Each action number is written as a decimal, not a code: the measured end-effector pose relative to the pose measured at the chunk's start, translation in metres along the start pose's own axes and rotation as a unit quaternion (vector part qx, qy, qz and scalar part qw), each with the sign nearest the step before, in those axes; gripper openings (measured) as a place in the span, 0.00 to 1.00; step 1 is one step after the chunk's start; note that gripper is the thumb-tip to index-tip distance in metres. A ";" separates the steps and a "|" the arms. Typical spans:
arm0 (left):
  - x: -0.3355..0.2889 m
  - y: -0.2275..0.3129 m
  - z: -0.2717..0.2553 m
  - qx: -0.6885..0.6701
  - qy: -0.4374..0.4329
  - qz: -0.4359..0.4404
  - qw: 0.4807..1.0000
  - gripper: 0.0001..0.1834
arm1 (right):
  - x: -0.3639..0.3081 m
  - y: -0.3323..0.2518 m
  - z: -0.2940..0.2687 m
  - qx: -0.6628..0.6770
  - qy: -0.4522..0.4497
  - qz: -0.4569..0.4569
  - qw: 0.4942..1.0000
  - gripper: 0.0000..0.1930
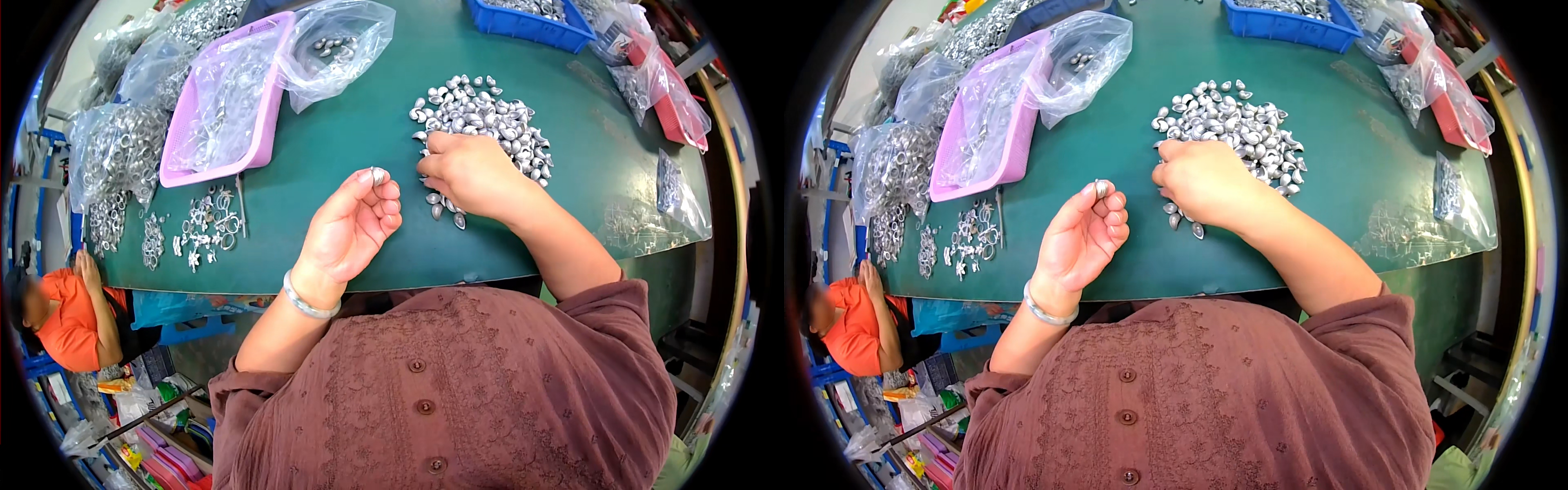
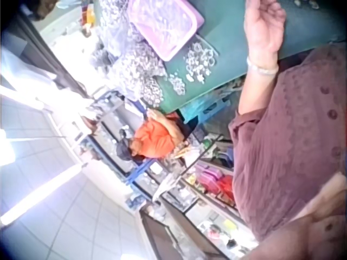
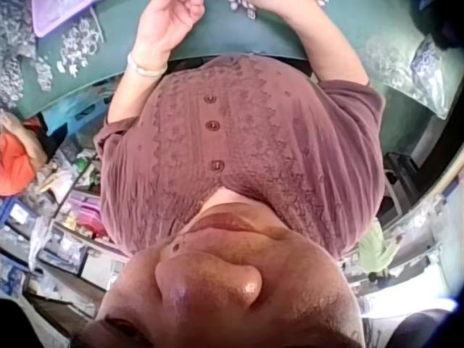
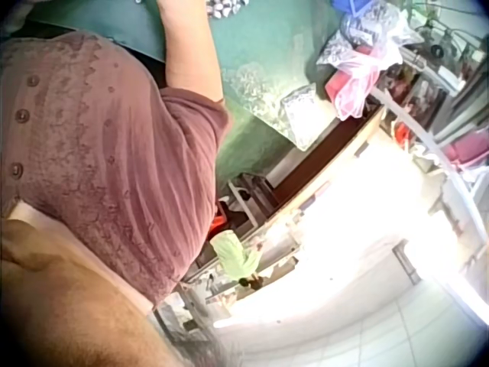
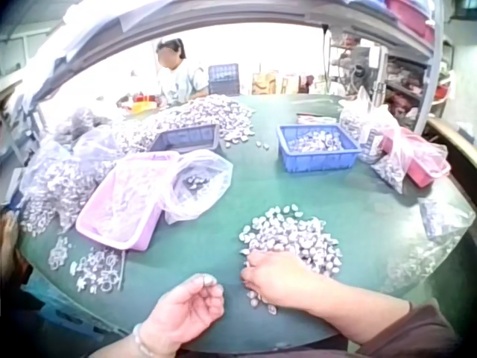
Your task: The person picks up metal components from a pile on the table, handles them, and then places some into a plastic container while leaving others in the pile.
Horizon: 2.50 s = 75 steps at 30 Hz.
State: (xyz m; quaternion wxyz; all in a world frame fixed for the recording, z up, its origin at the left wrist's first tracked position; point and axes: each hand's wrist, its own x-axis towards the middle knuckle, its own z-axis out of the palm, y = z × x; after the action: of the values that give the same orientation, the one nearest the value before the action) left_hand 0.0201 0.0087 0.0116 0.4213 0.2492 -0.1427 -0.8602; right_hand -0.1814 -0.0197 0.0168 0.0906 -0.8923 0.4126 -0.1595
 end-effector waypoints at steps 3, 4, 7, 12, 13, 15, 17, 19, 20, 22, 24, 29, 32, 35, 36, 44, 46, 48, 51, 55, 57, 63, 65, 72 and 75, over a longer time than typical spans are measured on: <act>0.001 0.000 -0.003 0.038 -0.018 0.024 0.999 0.07 | 0.000 -0.001 0.003 0.004 -0.002 0.001 1.000 0.05; 0.000 -0.001 -0.005 0.058 -0.027 0.036 0.997 0.08 | 0.000 -0.002 0.004 0.009 -0.001 0.001 1.000 0.05; -0.001 -0.002 -0.003 0.097 -0.023 0.066 0.993 0.11 | 0.001 -0.003 0.004 0.007 -0.012 0.006 1.000 0.05; -0.002 -0.002 0.004 0.087 0.007 0.062 0.994 0.15 | 0.001 -0.003 0.004 -0.007 -0.016 0.012 1.000 0.03; -0.002 -0.002 0.005 0.076 0.003 0.054 0.996 0.14 | 0.001 -0.003 0.003 -0.006 -0.018 0.014 1.000 0.02; -0.002 -0.001 0.002 0.058 -0.018 0.045 0.997 0.13 | 0.002 -0.004 0.002 -0.003 -0.016 0.012 1.000 0.02; 0.000 0.000 -0.007 0.044 -0.055 0.038 0.997 0.12 | 0.002 -0.005 0.002 -0.004 -0.014 0.011 1.000 0.02; 0.000 0.001 -0.009 0.013 -0.039 0.022 0.999 0.12 | 0.002 -0.005 0.001 -0.009 -0.014 0.011 1.000 0.03; 0.000 0.001 -0.010 -0.003 -0.031 0.014 0.999 0.12 | 0.002 -0.005 0.002 -0.011 -0.012 0.013 1.000 0.03; 0.001 0.000 -0.011 -0.057 -0.045 0.011 0.997 0.13 | 0.003 -0.005 0.004 -0.015 -0.010 0.016 1.000 0.03; 0.001 0.000 -0.010 -0.095 -0.059 0.007 0.994 0.13 | 0.003 -0.005 0.003 -0.005 -0.008 0.014 1.000 0.04; 0.001 -0.001 -0.009 -0.126 -0.070 -0.001 0.989 0.14 | 0.003 -0.004 0.003 0.001 -0.009 0.015 1.000 0.06; 0.001 -0.001 -0.010 -0.130 -0.075 -0.002 0.989 0.15 | 0.003 -0.004 0.004 0.004 -0.010 0.016 1.000 0.06; 0.001 -0.001 -0.010 -0.113 -0.071 0.006 0.991 0.13 | 0.003 -0.003 0.002 0.015 -0.019 0.023 0.999 0.06; 0.001 0.000 -0.009 -0.079 -0.054 0.023 0.995 0.12 | 0.003 -0.003 0.000 0.023 -0.024 0.026 0.999 0.06; -0.002 0.001 -0.012 0.102 0.086 0.054 0.990 0.08 | 0.000 0.003 0.001 0.012 -0.040 0.031 0.999 0.04; -0.001 0.001 -0.009 0.115 0.094 0.047 0.988 0.08 | -0.001 0.004 0.002 0.008 -0.038 0.027 0.999 0.04; 0.000 0.000 -0.008 0.133 0.097 0.044 0.985 0.07 | 0.000 0.005 0.001 0.016 -0.037 0.029 0.999 0.04; -0.001 0.000 -0.008 0.162 0.095 0.041 0.981 0.07 | 0.001 0.004 0.001 0.019 -0.035 0.031 0.999 0.04; 0.001 -0.003 -0.008 0.186 0.095 0.039 0.977 0.07 | 0.001 0.005 0.002 0.050 -0.028 0.035 0.998 0.04; 0.001 -0.003 -0.008 0.196 0.095 0.038 0.975 0.06 | 0.002 0.005 0.001 0.049 -0.039 0.041 0.997 0.06; 0.002 -0.004 -0.007 0.212 0.099 0.038 0.972 0.06 | 0.000 -0.002 -0.001 -0.003 -0.070 0.042 0.997 0.11; 0.002 -0.004 -0.008 0.215 0.100 0.037 0.971 0.06 | 0.001 -0.005 -0.003 0.006 -0.075 0.048 0.996 0.11; 0.001 -0.003 -0.007 0.224 0.098 0.030 0.969 0.06 | 0.006 0.006 0.004 0.253 0.013 -0.012 0.967 0.09; 0.002 -0.002 -0.005 0.226 0.094 0.029 0.969 0.07 | 0.008 0.004 -0.004 0.566 -0.056 0.140 0.811 0.07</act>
State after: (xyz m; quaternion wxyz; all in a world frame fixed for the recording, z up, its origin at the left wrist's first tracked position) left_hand 0.0208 0.0084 0.0063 0.3905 0.4131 -0.3004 -0.7659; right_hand -0.1807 -0.0281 0.0214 0.6239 -0.6233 0.3635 -0.3002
